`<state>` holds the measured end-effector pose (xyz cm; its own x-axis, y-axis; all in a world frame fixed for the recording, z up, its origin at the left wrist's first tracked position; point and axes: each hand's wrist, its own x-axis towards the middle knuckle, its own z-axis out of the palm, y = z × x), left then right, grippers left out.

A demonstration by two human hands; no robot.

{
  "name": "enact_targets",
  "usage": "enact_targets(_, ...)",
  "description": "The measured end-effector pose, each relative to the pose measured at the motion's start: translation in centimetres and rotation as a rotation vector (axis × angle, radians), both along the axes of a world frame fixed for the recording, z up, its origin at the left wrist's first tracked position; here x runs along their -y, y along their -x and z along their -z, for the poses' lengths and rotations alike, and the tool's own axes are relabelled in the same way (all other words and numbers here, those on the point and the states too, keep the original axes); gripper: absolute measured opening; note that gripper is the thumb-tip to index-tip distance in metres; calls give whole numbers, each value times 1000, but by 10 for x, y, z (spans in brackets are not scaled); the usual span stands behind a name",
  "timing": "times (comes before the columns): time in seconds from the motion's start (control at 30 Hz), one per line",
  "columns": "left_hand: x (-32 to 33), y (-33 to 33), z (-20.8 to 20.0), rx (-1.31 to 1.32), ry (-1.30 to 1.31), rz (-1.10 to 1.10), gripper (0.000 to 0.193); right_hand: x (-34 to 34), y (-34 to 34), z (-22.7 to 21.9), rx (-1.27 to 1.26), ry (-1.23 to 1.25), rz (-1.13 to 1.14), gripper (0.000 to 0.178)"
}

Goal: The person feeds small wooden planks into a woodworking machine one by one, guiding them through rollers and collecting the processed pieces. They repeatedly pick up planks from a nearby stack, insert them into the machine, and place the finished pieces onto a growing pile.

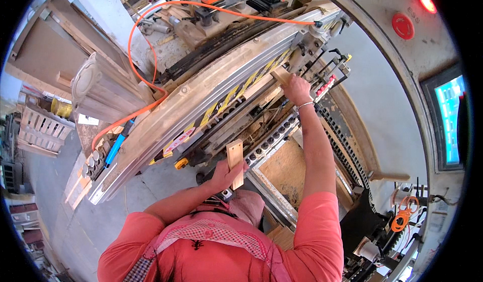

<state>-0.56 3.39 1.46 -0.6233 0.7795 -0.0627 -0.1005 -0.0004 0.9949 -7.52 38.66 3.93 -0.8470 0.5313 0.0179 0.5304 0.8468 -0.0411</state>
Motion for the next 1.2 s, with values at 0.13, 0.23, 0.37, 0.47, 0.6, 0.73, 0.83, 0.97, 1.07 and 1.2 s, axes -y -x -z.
enact_targets(0.13, -1, 0, 0, 17, -2, -12, 24, 12, 0, -3, 5, 40, 12, 43)
enact_targets(0.23, -1, -1, -2, 2, 12, -15, 23, 13, 0, -4, 8, 36, 26, 44)
enact_targets(0.37, -2, -1, 0, 36, 5, -18, 23, 13, 1, -4, -18, 34, 22, 38)
enact_targets(0.47, -3, -1, 2, 41, -9, -18, 22, 12, 2, -2, -30, 9, 16, 34)
enact_targets(0.6, -1, 0, -1, 27, 23, -3, 22, 13, 6, -2, 9, 24, 36, 35)
enact_targets(0.73, -3, -2, 7, 57, 20, -4, 23, 9, 10, 2, 21, 74, 94, 42)
enact_targets(0.83, -2, -1, 6, 34, 43, 8, 23, 13, 9, -4, 38, 61, 82, 39)
enact_targets(0.97, -2, -1, 9, 56, 35, 8, 23, 17, 10, -12, 43, 50, 54, 38)
enact_targets(1.07, -1, -1, 7, 85, 51, 19, 23, 19, 11, -7, -33, 12, 77, 31)
enact_targets(1.2, -1, 0, 0, 97, 69, 23, 22, 15, 7, -3, -58, 27, 79, 25)
